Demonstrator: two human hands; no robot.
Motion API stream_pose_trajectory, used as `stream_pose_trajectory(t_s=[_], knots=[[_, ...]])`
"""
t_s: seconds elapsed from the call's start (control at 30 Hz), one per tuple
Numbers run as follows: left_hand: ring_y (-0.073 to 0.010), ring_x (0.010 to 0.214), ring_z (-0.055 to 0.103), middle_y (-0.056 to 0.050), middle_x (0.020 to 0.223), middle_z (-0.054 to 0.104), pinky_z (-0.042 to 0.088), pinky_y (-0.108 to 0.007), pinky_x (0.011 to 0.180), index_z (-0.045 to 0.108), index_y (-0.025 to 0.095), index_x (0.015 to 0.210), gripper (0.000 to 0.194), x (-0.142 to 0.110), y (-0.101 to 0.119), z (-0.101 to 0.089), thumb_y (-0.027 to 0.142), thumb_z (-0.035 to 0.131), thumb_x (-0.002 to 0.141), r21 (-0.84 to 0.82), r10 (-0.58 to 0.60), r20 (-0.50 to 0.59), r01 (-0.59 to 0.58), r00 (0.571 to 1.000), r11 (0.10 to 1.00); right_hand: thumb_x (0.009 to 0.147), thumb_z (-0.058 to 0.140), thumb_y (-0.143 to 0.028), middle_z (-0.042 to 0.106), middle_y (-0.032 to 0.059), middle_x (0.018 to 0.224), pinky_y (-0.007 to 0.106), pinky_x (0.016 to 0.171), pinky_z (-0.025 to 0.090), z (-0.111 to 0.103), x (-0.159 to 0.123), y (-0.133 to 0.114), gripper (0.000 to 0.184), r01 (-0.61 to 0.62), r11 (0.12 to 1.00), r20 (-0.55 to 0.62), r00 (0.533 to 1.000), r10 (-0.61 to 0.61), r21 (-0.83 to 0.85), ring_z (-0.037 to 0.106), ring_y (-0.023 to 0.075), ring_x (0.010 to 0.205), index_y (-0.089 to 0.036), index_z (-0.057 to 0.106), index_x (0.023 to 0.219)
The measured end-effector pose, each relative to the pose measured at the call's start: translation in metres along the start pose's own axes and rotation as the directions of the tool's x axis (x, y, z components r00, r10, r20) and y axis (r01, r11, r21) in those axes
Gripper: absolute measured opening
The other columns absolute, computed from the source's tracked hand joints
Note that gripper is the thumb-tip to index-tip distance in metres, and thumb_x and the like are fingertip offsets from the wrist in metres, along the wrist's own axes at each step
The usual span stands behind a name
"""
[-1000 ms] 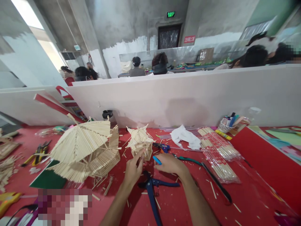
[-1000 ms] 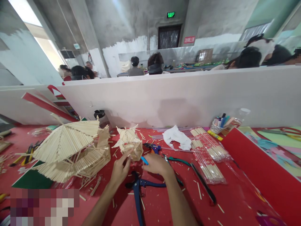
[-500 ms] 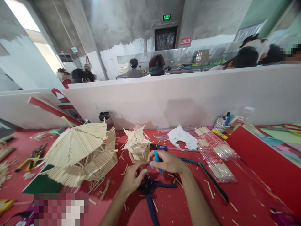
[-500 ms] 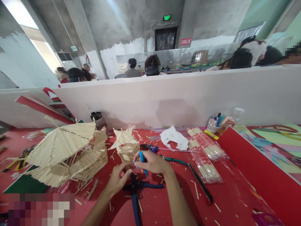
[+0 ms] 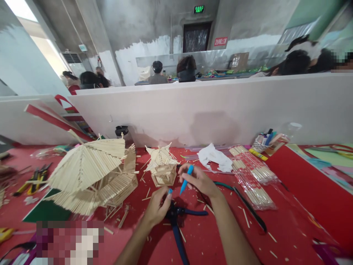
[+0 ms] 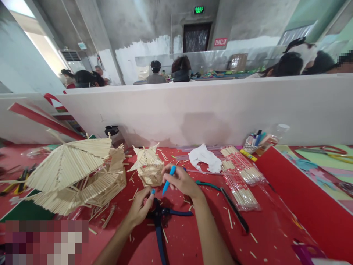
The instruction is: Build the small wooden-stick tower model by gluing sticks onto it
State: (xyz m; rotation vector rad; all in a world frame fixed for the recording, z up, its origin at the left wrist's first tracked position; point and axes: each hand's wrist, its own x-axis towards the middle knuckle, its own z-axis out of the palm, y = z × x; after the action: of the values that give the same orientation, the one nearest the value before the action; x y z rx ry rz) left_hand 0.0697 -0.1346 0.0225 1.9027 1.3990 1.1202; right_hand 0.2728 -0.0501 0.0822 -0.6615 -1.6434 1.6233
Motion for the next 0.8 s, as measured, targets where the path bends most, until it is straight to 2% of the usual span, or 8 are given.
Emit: stream_pose_trajectory(t_s=[0.07,0.17,0.33,0.63,0.7,0.8], knots=[[-0.0128,0.063,0.045,0.001,0.068,0.052,0.036,-0.025,0.063,0.045,0.019,0.071,0.037,0.0,-0.001,-0.001,0.043,0.039,0.098,0.011,0.001,0.029,-0.001,1.0,1.0,0.09,0.065,-0.049,0.063,-0.0002,0.082,0.019,0.044,0.034,-0.003,0.001,0.004,0.031,0.08,0.992,-0.085,0.994,-0.071,0.101,0.047,0.0058,0.048,-0.02,0.058,0.098],[-0.0128,0.063,0.045,0.001,0.068,0.051,0.035,-0.025,0.063,0.044,0.02,0.071,0.036,0.0,0.001,-0.002,0.042,0.039,0.099,0.016,-0.001,0.06,0.0,0.998,1.0,0.088,0.069,-0.048,0.062,-0.0001,0.082,0.02,0.045,0.037,-0.001,0.002,0.005,0.031,0.137,0.98,-0.127,0.985,-0.119,0.144,0.05,0.0063,0.05,-0.02,0.059,0.095],[-0.0131,0.064,0.045,0.001,0.069,0.051,0.035,-0.025,0.063,0.044,0.02,0.072,0.036,0.001,0.0,-0.001,0.042,0.039,0.099,0.015,-0.008,0.077,0.007,0.997,1.0,0.089,0.068,-0.046,0.061,-0.0015,0.073,0.02,0.048,0.041,0.004,0.003,0.001,0.029,0.085,0.994,-0.062,0.995,-0.08,0.069,0.053,0.0077,0.051,-0.019,0.061,0.094],[-0.0135,0.065,0.048,0.0,0.071,0.055,0.037,-0.025,0.065,0.049,0.019,0.074,0.037,0.0,0.001,-0.001,0.044,0.039,0.1,0.031,-0.012,0.085,0.01,0.996,0.999,0.088,0.069,-0.047,0.065,0.0006,0.08,0.021,0.051,0.046,0.008,0.003,0.001,0.031,0.02,0.999,-0.006,1.0,-0.02,0.034,0.058,0.0082,0.054,-0.017,0.062,0.096],[-0.0136,0.064,0.049,0.0,0.07,0.055,0.038,-0.025,0.063,0.05,0.019,0.076,0.038,0.0,0.003,-0.002,0.046,0.039,0.1,0.018,-0.037,0.095,0.035,0.995,0.999,0.087,0.071,-0.047,0.066,0.0012,0.081,0.023,0.054,0.049,0.009,0.004,0.001,0.032,0.004,0.999,0.017,1.0,-0.004,0.036,0.06,0.0096,0.056,-0.017,0.063,0.095],[-0.014,0.06,0.051,0.002,0.064,0.054,0.037,-0.025,0.061,0.052,0.019,0.081,0.038,0.0,0.006,-0.002,0.048,0.036,0.101,-0.018,-0.09,0.13,0.093,0.987,0.996,0.085,0.074,-0.045,0.066,0.0,0.071,0.026,0.06,0.052,0.01,0.004,0.004,0.03,-0.006,1.0,0.032,0.999,0.006,0.003,0.063,0.0122,0.059,-0.017,0.065,0.088]])
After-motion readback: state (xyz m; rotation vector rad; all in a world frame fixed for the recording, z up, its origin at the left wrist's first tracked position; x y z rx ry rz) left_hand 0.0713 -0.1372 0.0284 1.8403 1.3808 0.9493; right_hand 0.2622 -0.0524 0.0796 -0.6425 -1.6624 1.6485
